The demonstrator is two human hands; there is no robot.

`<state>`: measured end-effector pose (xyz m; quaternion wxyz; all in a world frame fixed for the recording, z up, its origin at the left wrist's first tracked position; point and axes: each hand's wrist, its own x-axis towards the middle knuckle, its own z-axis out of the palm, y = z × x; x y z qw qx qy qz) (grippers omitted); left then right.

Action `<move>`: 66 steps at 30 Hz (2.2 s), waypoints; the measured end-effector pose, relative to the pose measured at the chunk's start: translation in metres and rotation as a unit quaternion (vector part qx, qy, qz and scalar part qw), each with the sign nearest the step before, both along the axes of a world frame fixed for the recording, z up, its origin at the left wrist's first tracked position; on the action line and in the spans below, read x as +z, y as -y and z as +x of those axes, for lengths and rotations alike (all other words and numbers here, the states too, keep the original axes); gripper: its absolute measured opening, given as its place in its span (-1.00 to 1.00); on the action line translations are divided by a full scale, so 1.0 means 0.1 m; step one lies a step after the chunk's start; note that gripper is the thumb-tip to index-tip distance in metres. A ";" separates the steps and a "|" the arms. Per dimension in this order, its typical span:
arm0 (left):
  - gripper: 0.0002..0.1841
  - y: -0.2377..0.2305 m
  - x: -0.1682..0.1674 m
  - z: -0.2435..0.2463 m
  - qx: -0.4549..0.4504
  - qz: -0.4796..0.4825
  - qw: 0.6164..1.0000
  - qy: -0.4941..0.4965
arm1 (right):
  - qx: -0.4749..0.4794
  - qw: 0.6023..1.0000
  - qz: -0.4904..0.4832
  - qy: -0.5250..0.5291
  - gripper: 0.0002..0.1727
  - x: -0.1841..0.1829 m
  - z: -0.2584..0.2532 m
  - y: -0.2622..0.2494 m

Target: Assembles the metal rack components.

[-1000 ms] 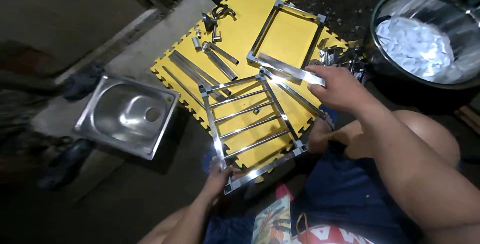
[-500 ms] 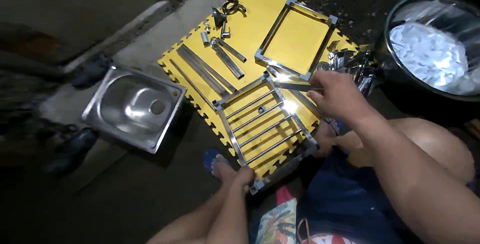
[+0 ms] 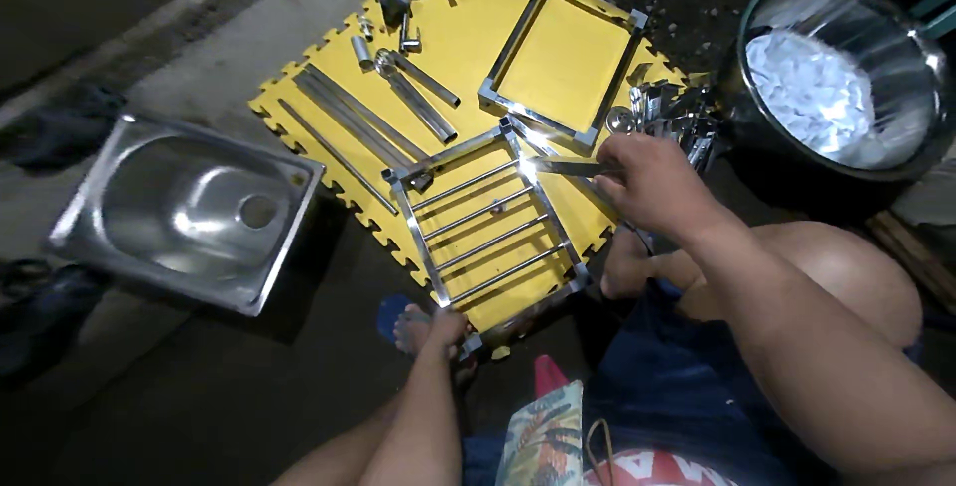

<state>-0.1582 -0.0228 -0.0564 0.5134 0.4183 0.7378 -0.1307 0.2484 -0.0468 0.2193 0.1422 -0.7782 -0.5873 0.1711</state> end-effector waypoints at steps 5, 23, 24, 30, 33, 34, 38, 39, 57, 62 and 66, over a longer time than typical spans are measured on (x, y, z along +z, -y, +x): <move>-0.48 -0.10 0.23 0.16 -0.055 0.035 0.995 -0.072 | 0.010 1.000 -0.005 0.004 -0.80 -0.04 0.00 0.03; -0.28 -0.94 1.60 0.83 -0.132 0.278 0.951 0.016 | -0.061 0.996 0.051 -0.028 -0.64 0.00 0.01 -0.12; -0.29 -0.95 1.88 0.89 -0.225 0.261 0.939 0.013 | -0.055 0.997 0.051 -0.031 -0.63 0.01 0.00 -0.17; -0.37 -0.80 2.96 0.68 -0.510 0.160 0.845 0.029 | -0.037 0.998 0.049 -0.020 -0.68 0.03 -0.01 -0.54; -0.37 -1.07 2.89 0.36 -0.455 0.240 0.853 -0.092 | -0.035 0.998 0.038 -0.022 -0.68 -0.07 -0.09 -0.65; -0.35 -1.14 2.89 0.30 -0.455 0.290 0.829 -0.145 | -0.030 0.998 0.043 -0.021 -0.68 -0.13 -0.13 -0.67; -0.27 -1.35 3.02 0.26 -0.409 0.346 0.840 -0.083 | -0.004 1.000 0.002 -0.018 -0.65 -0.30 -0.33 -0.70; -0.26 -1.35 3.05 0.27 -0.405 0.334 0.849 -0.067 | 0.002 1.000 -0.015 -0.018 -0.66 -0.33 -0.38 -0.71; -0.30 -1.05 2.62 -0.04 -0.515 0.324 0.789 -0.084 | 0.010 0.942 -0.334 0.039 -0.65 -0.51 -0.41 -0.01; -0.28 -0.96 2.45 -0.25 -0.528 0.350 0.771 -0.071 | 0.019 0.950 -0.310 0.037 -0.68 -0.69 -0.39 0.19; -0.25 -0.94 2.51 -0.19 -0.524 0.372 0.763 -0.062 | 0.008 0.950 -0.310 0.039 -0.70 -0.73 -0.37 0.27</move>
